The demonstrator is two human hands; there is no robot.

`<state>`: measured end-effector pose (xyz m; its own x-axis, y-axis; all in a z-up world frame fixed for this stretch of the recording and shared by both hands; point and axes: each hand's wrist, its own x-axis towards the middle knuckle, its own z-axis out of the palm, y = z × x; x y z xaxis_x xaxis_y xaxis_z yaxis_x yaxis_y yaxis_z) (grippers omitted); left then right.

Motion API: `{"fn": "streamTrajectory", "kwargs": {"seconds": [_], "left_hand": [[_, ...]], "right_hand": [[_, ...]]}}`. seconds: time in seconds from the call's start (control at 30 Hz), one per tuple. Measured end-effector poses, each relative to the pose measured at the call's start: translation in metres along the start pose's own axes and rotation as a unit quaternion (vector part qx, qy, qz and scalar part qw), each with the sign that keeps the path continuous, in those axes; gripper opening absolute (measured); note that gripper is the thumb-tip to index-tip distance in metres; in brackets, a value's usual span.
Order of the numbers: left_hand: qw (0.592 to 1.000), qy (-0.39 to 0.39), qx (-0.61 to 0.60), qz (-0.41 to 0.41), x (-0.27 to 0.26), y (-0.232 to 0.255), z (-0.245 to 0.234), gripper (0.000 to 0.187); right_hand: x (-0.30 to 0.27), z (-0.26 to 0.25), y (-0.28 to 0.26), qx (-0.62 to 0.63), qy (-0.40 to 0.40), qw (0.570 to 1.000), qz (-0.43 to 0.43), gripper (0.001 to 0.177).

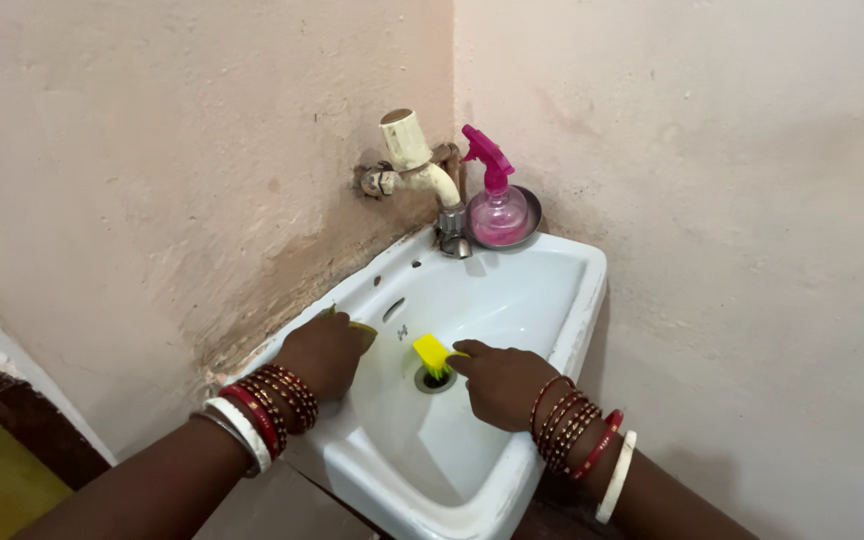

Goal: The person scrubs the interior and edges of a small ceramic sink using a scouring pad and a small yellow-handled brush.

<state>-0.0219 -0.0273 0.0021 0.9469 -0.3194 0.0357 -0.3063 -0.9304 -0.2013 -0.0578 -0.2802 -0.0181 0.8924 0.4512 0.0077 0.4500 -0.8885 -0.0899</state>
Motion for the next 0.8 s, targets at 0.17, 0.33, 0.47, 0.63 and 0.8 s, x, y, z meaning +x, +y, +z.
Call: {"fn": "streamTrajectory", "kwargs": {"seconds": [0.17, 0.33, 0.47, 0.63, 0.8], "left_hand": [[0.996, 0.045, 0.033, 0.067, 0.049, 0.005, 0.015, 0.028], [0.996, 0.079, 0.042, 0.013, 0.161, 0.040, 0.047, 0.028], [0.978, 0.193, -0.080, 0.016, 0.220, 0.044, 0.057, 0.029], [0.995, 0.092, 0.002, 0.043, 0.188, 0.033, 0.029, 0.028], [0.993, -0.101, 0.055, 0.007, 0.149, 0.029, 0.003, 0.028]], "right_hand": [[0.001, -0.001, -0.003, 0.005, -0.007, 1.000, -0.010, 0.050], [-0.001, -0.006, -0.001, 0.023, -0.005, 1.000, -0.002, 0.051], [0.002, -0.009, 0.003, 0.058, -0.019, 0.998, -0.013, 0.049], [0.003, -0.010, 0.003, 0.089, -0.037, 0.995, -0.013, 0.048], [0.001, -0.011, 0.000, 0.060, -0.045, 0.997, -0.012, 0.048]]}}
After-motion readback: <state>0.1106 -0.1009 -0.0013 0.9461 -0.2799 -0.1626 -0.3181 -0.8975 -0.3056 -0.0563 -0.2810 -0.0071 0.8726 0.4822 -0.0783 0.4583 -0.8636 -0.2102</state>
